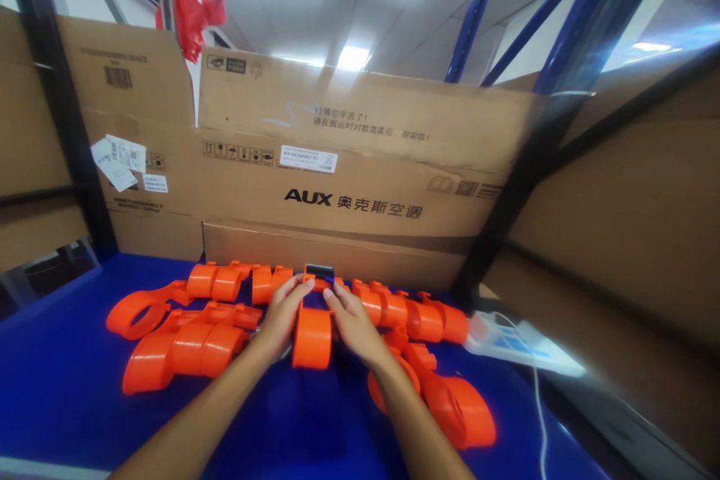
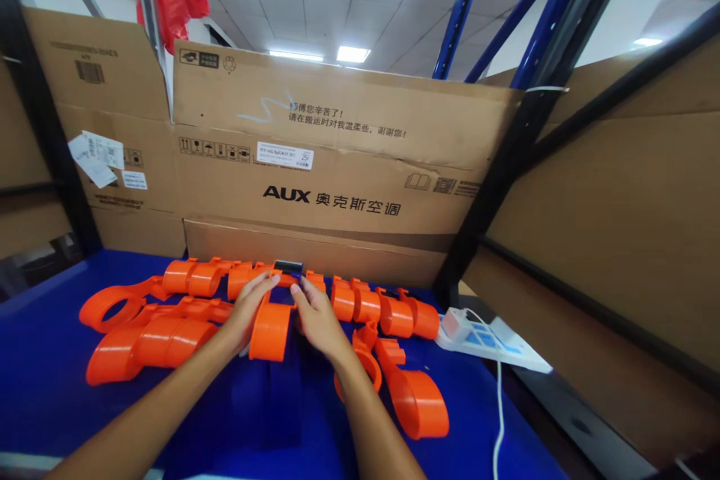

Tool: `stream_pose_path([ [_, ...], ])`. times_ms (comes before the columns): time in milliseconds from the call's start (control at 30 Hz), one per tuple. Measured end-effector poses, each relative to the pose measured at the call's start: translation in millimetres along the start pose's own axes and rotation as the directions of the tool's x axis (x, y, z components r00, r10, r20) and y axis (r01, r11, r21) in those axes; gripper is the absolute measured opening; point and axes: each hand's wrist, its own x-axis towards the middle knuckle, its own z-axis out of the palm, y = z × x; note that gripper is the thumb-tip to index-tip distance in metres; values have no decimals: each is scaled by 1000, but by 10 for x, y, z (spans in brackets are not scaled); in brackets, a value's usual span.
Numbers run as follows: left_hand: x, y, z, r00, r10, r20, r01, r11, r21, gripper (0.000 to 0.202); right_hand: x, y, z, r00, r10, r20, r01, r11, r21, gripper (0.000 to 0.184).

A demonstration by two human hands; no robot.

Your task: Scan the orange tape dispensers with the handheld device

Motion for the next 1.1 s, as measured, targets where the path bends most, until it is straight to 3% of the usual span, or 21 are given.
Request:
stream_pose_path([
  [100, -29, -6, -57, 999, 38, -25, -37, 999, 36, 30, -78, 69, 52, 997, 53, -61, -52, 998, 25, 38],
  [233, -64, -5, -62, 992, 126, -11, -125, 991, 47, 30, -78, 94, 75, 986, -16, -168, 17, 1000, 5, 33],
  [567, -92, 49, -116, 969, 240, 60, -246, 958, 145, 33, -109, 100, 129, 963, -181, -200, 167, 982, -87, 23],
  [800, -63, 53, -148, 958, 282, 55, -287, 935, 208, 31, -83, 179, 184, 949, -163, -270, 138, 984, -108, 21],
  [1100, -82, 72, -141, 951, 280, 133, -301, 937, 176, 34, -140, 87, 180, 926, -261, -272, 180, 941, -288, 26],
])
